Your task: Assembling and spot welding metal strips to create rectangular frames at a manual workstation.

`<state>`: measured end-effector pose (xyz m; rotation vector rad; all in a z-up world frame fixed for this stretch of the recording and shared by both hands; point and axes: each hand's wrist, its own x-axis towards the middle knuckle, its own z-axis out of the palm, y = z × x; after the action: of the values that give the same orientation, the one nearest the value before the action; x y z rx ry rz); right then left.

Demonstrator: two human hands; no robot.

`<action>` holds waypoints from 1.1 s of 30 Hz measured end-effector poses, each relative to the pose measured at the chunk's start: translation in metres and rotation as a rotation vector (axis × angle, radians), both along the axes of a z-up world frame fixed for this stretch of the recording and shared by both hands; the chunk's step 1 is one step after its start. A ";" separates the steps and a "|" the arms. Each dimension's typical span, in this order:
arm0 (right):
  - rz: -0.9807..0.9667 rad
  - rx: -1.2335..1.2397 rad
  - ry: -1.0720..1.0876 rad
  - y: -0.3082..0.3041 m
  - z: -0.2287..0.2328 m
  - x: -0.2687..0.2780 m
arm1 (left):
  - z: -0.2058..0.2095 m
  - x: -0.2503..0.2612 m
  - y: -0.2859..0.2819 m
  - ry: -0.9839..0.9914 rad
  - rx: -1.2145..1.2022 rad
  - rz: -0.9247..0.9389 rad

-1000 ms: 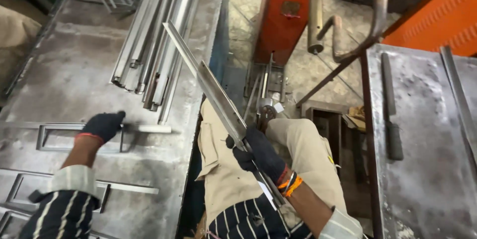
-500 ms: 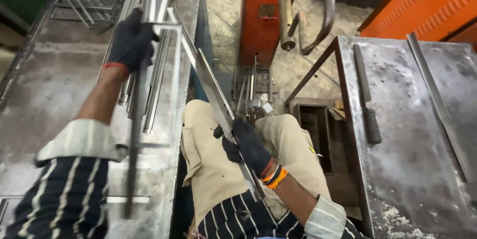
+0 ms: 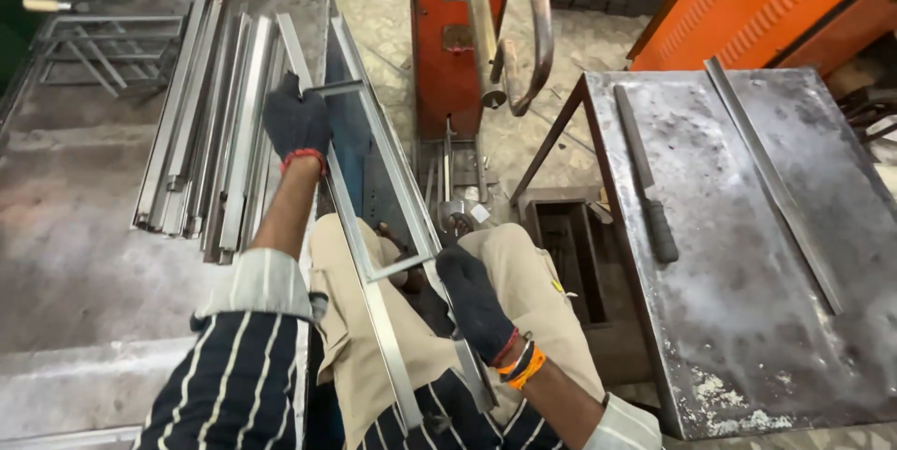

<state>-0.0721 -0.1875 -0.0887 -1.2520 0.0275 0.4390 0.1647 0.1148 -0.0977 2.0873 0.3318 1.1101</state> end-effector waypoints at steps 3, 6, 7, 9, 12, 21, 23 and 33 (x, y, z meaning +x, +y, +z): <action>-0.093 -0.197 0.051 -0.007 0.003 0.001 | 0.020 -0.014 -0.029 0.097 0.255 0.095; -0.086 -0.162 -0.225 -0.022 -0.004 0.001 | 0.080 -0.045 -0.067 0.221 -0.063 -0.064; -0.097 -0.164 -0.228 -0.023 0.008 -0.005 | 0.102 -0.059 -0.079 0.218 -0.063 -0.074; -0.142 -0.180 -0.495 -0.029 0.033 -0.015 | 0.145 -0.088 -0.105 0.257 -0.767 -0.395; -0.149 0.115 -0.013 -0.035 0.061 -0.031 | 0.115 -0.120 -0.124 0.159 -0.581 -0.586; -0.366 0.037 -0.160 -0.063 0.076 -0.064 | 0.097 -0.184 -0.199 0.265 -0.974 -0.892; -0.352 0.014 -0.145 -0.062 0.098 -0.047 | 0.110 -0.172 -0.203 0.219 -0.976 -0.913; -0.334 0.004 -0.074 -0.058 0.103 -0.023 | 0.123 -0.154 -0.202 0.241 -0.991 -0.873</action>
<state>-0.0955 -0.2457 0.0147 -1.2305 0.1701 0.1039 0.0108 -0.0875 0.0248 1.2087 0.0257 0.0841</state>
